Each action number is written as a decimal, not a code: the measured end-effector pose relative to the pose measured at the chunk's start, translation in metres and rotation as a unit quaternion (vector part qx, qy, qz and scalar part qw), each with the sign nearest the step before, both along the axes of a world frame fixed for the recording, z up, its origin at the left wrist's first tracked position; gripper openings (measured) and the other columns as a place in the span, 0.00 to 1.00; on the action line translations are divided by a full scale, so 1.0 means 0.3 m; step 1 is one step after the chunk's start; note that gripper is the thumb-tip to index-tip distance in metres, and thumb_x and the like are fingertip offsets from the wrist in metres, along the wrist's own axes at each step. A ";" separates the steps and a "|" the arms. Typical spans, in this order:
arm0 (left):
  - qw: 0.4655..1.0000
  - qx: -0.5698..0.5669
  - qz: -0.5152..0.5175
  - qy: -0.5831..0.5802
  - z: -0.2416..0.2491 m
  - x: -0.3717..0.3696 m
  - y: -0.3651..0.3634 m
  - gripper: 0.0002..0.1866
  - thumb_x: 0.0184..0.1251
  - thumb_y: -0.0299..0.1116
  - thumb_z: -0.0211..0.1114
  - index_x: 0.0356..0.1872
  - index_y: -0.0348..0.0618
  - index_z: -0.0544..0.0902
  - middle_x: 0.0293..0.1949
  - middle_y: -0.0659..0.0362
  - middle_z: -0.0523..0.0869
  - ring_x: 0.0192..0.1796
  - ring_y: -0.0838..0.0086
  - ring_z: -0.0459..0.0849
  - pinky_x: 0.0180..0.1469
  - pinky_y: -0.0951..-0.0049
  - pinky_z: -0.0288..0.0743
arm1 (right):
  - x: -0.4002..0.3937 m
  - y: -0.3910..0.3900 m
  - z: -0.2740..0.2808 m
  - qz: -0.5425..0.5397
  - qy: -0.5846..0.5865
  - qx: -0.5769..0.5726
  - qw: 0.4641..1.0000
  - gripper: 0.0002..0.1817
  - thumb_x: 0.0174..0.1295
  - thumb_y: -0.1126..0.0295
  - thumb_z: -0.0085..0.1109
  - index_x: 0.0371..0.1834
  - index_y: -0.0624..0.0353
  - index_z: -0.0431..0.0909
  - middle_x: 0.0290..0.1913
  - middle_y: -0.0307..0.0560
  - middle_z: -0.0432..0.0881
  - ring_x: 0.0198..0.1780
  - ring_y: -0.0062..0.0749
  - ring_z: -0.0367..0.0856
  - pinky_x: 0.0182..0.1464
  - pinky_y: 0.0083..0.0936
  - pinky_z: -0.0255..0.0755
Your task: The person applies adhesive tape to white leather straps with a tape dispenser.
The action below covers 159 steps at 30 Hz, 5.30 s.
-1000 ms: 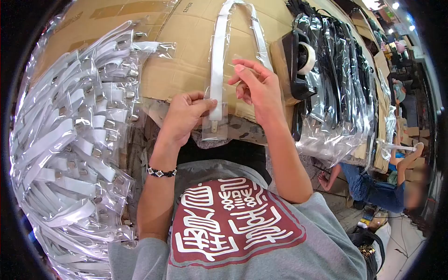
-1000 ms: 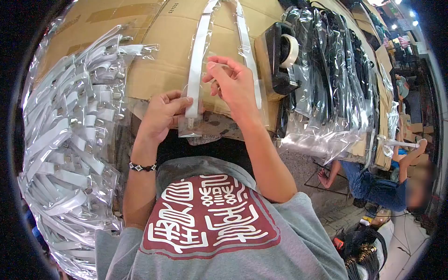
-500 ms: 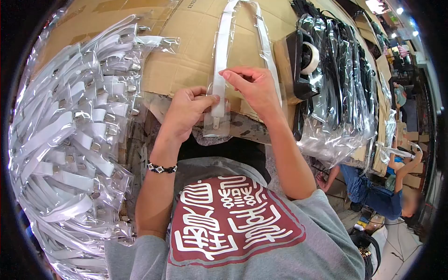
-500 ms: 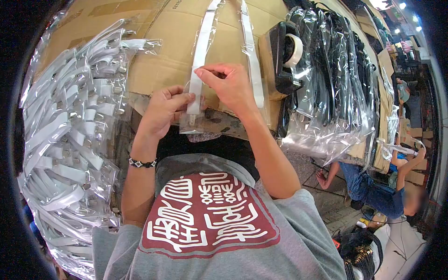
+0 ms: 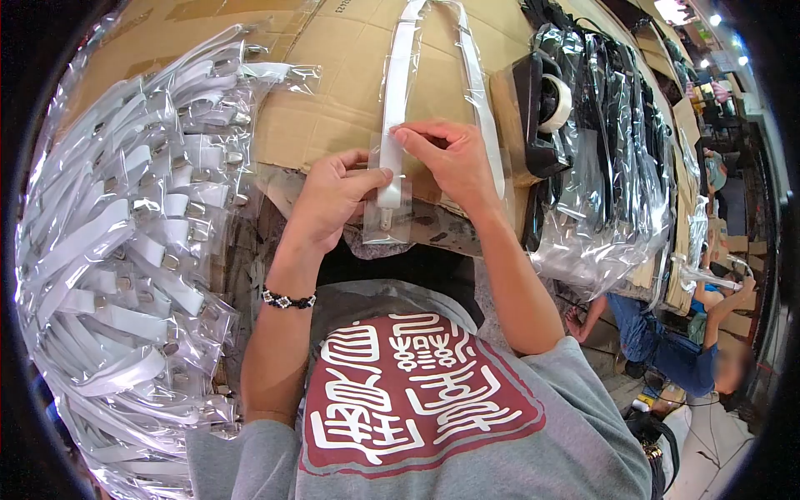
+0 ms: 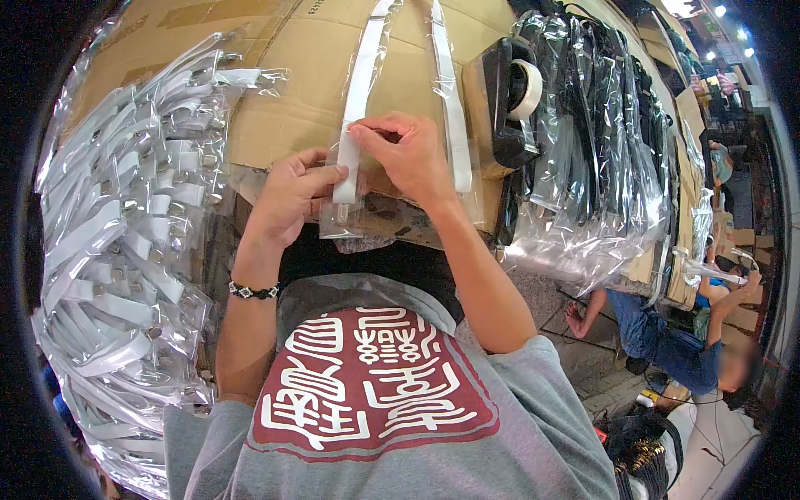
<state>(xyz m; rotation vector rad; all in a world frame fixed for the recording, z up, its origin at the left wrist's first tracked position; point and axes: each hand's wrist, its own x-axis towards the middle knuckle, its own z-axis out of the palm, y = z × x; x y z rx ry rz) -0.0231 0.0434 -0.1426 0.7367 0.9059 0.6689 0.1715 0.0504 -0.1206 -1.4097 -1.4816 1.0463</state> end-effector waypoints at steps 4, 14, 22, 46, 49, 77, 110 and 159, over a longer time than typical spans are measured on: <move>1.000 -0.003 0.030 -0.005 0.004 0.008 -0.005 0.18 0.68 0.28 0.68 0.56 0.32 0.79 0.40 0.56 0.89 0.39 0.75 0.89 0.41 0.75 0.84 | 0.002 -0.003 -0.018 0.000 -0.048 0.028 0.998 0.10 0.66 0.69 0.68 0.45 0.65 0.90 0.39 0.44 0.90 0.41 0.21 0.83 0.46 0.21 0.74; 0.999 -0.008 0.044 -0.021 0.017 0.007 -0.010 0.18 0.66 0.27 0.69 0.55 0.34 0.81 0.38 0.58 0.89 0.36 0.77 0.89 0.37 0.77 0.83 | -0.033 -0.024 0.015 -0.022 -0.146 0.106 0.983 0.10 0.61 0.69 0.70 0.43 0.61 0.90 0.28 0.49 0.83 0.28 0.31 0.79 0.31 0.29 0.70; 0.999 -0.006 0.049 -0.004 0.034 0.011 -0.017 0.17 0.66 0.27 0.69 0.55 0.34 0.81 0.37 0.58 0.89 0.35 0.78 0.88 0.36 0.78 0.81 | -0.024 -0.014 0.007 -0.015 -0.104 0.082 0.991 0.10 0.60 0.69 0.70 0.42 0.61 0.89 0.32 0.49 0.86 0.29 0.30 0.80 0.33 0.27 0.73; 0.999 -0.010 0.051 0.004 0.040 0.012 -0.018 0.19 0.65 0.26 0.70 0.55 0.33 0.80 0.37 0.58 0.89 0.35 0.78 0.88 0.36 0.78 0.82 | -0.018 -0.008 0.010 -0.027 -0.103 0.036 0.994 0.18 0.60 0.67 0.72 0.51 0.61 0.81 0.26 0.35 0.76 0.25 0.17 0.68 0.29 0.20 0.63; 0.999 -0.009 0.044 0.003 0.022 0.011 -0.014 0.18 0.65 0.27 0.70 0.55 0.34 0.80 0.37 0.58 0.89 0.34 0.78 0.88 0.36 0.78 0.81 | -0.020 -0.008 0.014 -0.030 -0.097 0.035 0.994 0.19 0.59 0.66 0.72 0.51 0.63 0.81 0.25 0.41 0.79 0.25 0.25 0.74 0.30 0.25 0.68; 1.000 0.007 0.025 -0.002 -0.007 0.001 -0.011 0.20 0.70 0.27 0.67 0.60 0.33 0.78 0.44 0.51 0.90 0.42 0.69 0.92 0.43 0.68 0.88 | -0.056 0.064 0.020 -0.133 0.182 -0.150 0.963 0.40 0.63 0.62 0.73 0.73 0.63 0.61 0.29 0.37 0.80 0.20 0.17 0.71 0.18 0.17 0.56; 0.999 0.009 0.020 -0.041 -0.004 -0.014 -0.018 0.20 0.71 0.28 0.67 0.61 0.34 0.77 0.47 0.50 0.90 0.46 0.67 0.92 0.46 0.67 0.89 | -0.025 0.033 0.003 -0.113 0.160 -0.093 0.976 0.32 0.71 0.59 0.64 0.73 0.62 0.65 0.30 0.41 0.84 0.25 0.19 0.74 0.29 0.20 0.69; 0.642 0.468 -0.204 0.572 0.143 0.023 -0.039 0.44 0.73 0.68 0.51 0.79 0.47 0.64 0.80 0.37 0.52 0.82 0.44 0.49 0.80 0.41 0.38 | 0.003 -0.108 -0.068 -0.150 0.068 0.077 0.983 0.11 0.69 0.68 0.60 0.44 0.66 0.83 0.27 0.52 0.83 0.26 0.35 0.81 0.30 0.32 0.71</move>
